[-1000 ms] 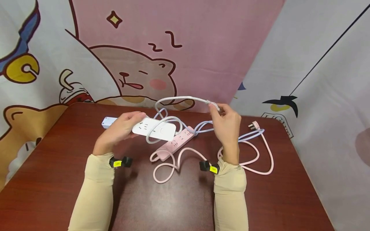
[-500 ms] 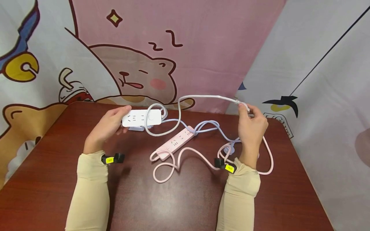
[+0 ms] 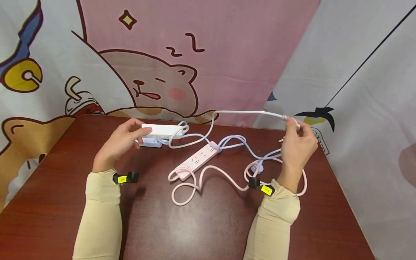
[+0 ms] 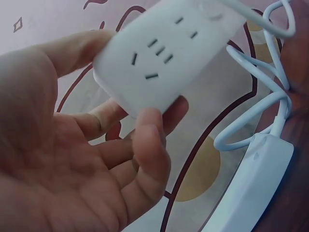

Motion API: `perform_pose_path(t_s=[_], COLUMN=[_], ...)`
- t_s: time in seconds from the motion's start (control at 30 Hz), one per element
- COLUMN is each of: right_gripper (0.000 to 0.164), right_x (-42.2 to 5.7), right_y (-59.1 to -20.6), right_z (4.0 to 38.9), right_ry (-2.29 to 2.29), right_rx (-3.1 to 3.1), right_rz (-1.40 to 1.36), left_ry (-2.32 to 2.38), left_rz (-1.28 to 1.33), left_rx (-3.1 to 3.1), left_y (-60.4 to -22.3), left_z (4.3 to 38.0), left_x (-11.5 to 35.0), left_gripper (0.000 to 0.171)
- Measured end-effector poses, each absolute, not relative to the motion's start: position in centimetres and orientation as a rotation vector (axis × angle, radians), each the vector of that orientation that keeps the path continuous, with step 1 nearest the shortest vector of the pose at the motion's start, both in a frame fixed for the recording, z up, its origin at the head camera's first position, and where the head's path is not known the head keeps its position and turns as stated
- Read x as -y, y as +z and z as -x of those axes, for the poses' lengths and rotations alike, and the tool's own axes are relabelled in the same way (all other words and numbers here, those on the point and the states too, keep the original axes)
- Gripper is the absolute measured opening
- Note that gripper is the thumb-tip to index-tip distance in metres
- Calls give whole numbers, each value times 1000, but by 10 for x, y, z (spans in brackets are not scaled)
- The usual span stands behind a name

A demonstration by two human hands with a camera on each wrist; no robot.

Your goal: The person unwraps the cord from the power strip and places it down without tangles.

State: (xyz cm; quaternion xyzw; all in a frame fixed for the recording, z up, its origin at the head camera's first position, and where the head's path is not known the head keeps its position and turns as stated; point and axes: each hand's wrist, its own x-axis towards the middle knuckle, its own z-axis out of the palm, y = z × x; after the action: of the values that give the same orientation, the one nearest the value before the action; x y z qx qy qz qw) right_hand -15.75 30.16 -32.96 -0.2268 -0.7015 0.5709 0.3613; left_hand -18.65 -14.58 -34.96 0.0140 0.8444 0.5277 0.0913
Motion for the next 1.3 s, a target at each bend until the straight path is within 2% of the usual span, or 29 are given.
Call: perform_pose_path(t_s=[0.3, 0.47, 0.7, 1.1, 1.3], right_gripper=[6, 10, 17, 36, 33], right_x=[-320, -329, -334, -350, -359], right_y=[-333, -335, -341, -362, -380], right_z=[155, 151, 153, 157, 157], right_ry=[1563, 1580, 1611, 1553, 1475], right_rx=[1642, 1597, 1586, 1780, 1952], right_rz=[634, 709, 768, 1012, 1213], left_ry=[1555, 1568, 1481, 1382, 1266], left_rz=[-41, -22, -20, -15, -22], left_rx=[-2535, -2523, -2490, -2466, -2509], left_y=[-350, -352, -356, -367, -373], left_z=[184, 182, 179, 185, 182], left_x=[158, 170, 186, 190, 200], left_gripper=[51, 53, 65, 59, 54])
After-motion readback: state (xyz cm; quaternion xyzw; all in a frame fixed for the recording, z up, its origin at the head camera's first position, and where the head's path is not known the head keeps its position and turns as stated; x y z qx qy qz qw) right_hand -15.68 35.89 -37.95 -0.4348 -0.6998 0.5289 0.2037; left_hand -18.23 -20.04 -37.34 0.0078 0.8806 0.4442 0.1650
